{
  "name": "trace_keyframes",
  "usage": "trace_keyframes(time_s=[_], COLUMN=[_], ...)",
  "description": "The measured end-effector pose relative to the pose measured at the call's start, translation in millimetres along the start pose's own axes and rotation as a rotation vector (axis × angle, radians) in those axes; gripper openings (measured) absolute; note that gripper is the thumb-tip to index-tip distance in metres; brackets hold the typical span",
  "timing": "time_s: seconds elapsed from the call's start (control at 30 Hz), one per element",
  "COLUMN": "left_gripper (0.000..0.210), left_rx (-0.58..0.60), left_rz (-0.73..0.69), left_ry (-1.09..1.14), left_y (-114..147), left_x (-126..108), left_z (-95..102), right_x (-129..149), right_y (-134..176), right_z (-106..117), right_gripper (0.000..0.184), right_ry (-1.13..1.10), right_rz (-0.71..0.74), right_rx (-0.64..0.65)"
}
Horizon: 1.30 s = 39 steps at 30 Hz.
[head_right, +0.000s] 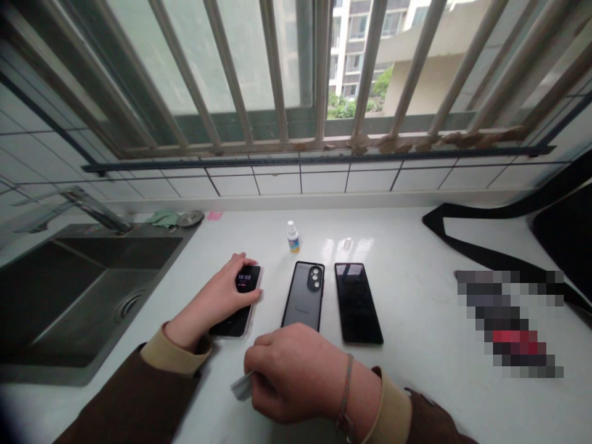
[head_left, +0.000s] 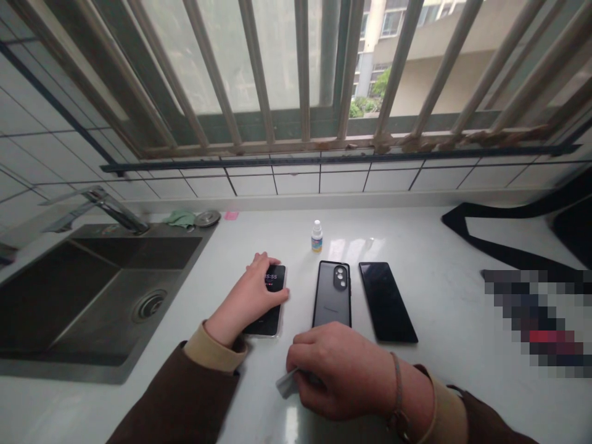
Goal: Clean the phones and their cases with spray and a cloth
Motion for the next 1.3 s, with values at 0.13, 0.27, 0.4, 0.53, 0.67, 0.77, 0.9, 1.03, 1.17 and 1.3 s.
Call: trace_keyframes(time_s=[0.13, 0.27, 0.4, 0.53, 0.67, 0.77, 0.9, 1.03, 1.17, 1.3], left_gripper=[0.058, 0.057, 0.057, 0.049, 0.050, 0.058, 0.043, 0.033, 0.035, 0.042], left_rx=[0.016, -0.002, -0.030, -0.066, -0.071, -0.090, -0.120, -0.085, -0.005, -0.019], left_rz=[0.058, 0.086, 0.097, 0.052, 0.103, 0.143, 0.037, -0.130, -0.183, -0.102], left_ry=[-0.015, -0.039, -0.068, -0.083, -0.141, -0.153, -0.147, -0.227, -0.375, -0.496], left_y=[0, 1, 1, 0, 2, 3, 1, -5, -7, -8], left_x=[-4, -6, -4, -1, -1, -5, -19, -38, -54, -66], left_z=[-3.6, -6.6, -7.8, -4.7, -1.5, -0.8, -3.1, -12.7, -28.2, -38.9], right_x=[1, 1, 1, 1, -1, -3, -2, -1, 0, 0], right_y=[0, 0, 0, 0, -2, -2, -2, -2, -3, -3], right_z=[1, 0, -1, 0, 2, 2, 1, 2, 3, 4], right_gripper=[0.010, 0.009, 0.008, 0.006, 0.004, 0.001, 0.003, 0.004, 0.002, 0.003], right_ry=[0.000, 0.005, 0.013, 0.068, 0.106, 0.055, 0.008, 0.003, 0.010, 0.004], right_rz=[0.001, -0.002, 0.001, -0.027, -0.122, -0.156, -0.139, -0.093, -0.064, -0.028], right_rx=[0.001, 0.004, -0.004, -0.028, -0.093, -0.094, -0.045, -0.017, -0.001, -0.003])
Point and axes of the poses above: each hand's wrist, its own y-axis away from the middle knuckle, its own z-axis out of the back of the hand, x = y × z, the point moved 1 cm from there along -y, towards the middle knuckle, and after that the axes turned 11 degrees about y, right-handed, at the moved point
